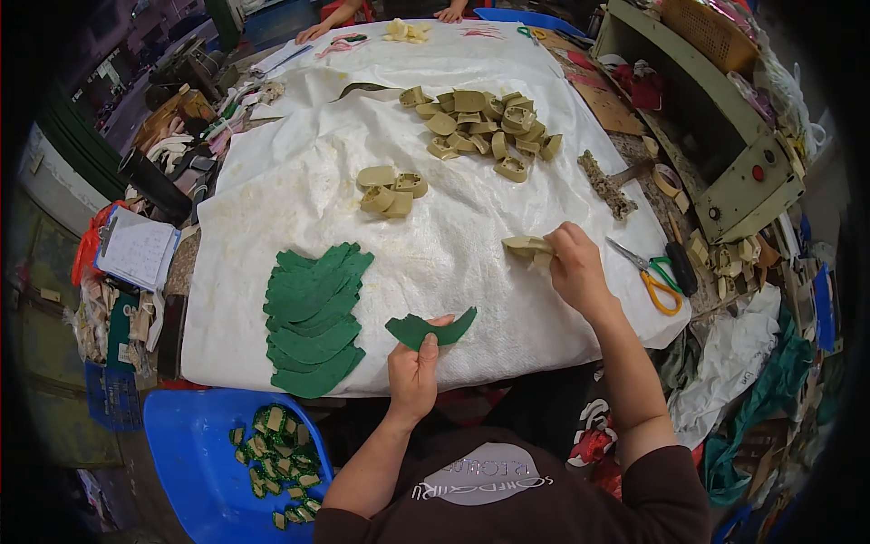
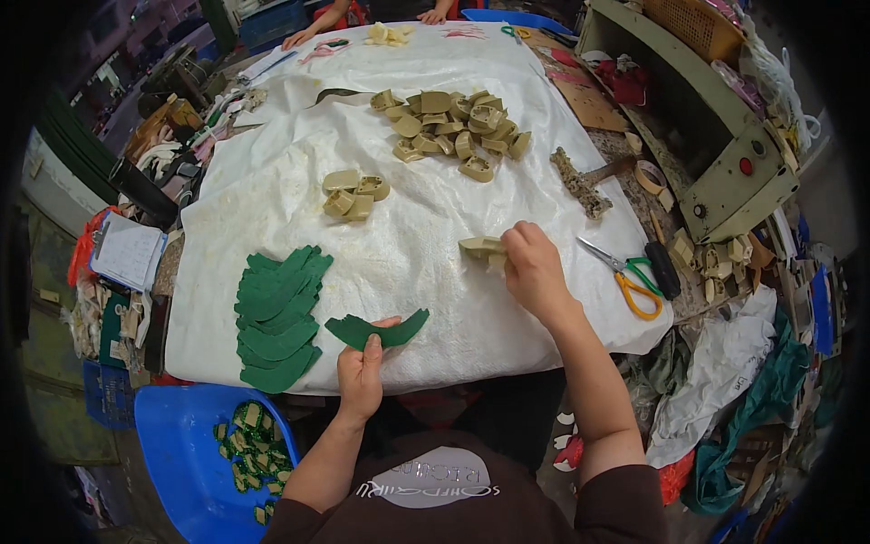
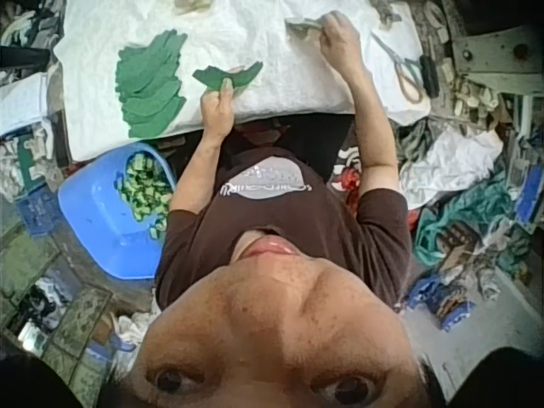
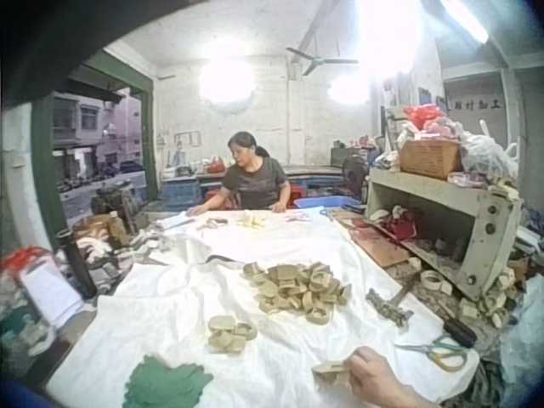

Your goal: The person repeatedly picks up beige plastic shoe-like parts and green foam pieces from a table. They wrap the foam around the plastic parts by hand and place the finished units into a blue bin. A second person is visible working at the same table in the background.

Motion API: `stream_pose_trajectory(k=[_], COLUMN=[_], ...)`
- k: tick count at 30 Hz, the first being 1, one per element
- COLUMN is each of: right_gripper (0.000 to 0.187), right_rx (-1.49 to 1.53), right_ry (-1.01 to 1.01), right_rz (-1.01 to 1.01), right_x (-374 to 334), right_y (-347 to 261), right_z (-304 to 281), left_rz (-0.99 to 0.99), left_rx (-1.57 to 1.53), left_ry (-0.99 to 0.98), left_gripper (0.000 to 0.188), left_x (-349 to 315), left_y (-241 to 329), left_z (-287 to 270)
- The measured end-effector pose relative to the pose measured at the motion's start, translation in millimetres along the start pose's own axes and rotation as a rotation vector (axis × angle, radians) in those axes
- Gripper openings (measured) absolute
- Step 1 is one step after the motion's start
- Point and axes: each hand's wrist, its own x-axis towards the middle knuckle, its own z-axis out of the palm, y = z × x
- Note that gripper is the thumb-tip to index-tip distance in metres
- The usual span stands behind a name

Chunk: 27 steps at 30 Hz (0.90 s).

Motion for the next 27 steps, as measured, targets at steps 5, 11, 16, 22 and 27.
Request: stream_pose_trajectory(k=[5, 11, 16, 22, 27], right_gripper=[0.025, 0.048, 0.047, 0.049, 0.038], right_rx=[0.091, 0.228, 0.073, 0.752, 0.963], right_ry=[-0.542, -0.222, -0.043, 0.115, 0.158], right_rz=[-0.03, 0.097, -0.031, 0.291, -0.114], right_x=[-4, -46, -69, -83, -57], right_y=[-10, -34, -51, -77, -125], right_z=[-22, -9, -3, -13, -7], left_rz=[0.006, -0.055, -0.247, -0.237, -0.191], left_rx=[0.003, -0.07, -0.485, -0.73, -0.671], left_ry=[0.002, 0.066, 0.113, 0.121, 0.116], left_gripper=[0.035, 0.033, 0.033, 0.035, 0.039], left_x=[1, -1, -3, -7, -19], left_y=[2, -4, 9, 33, 27], left_z=[-1, 1, -3, -2, 0])
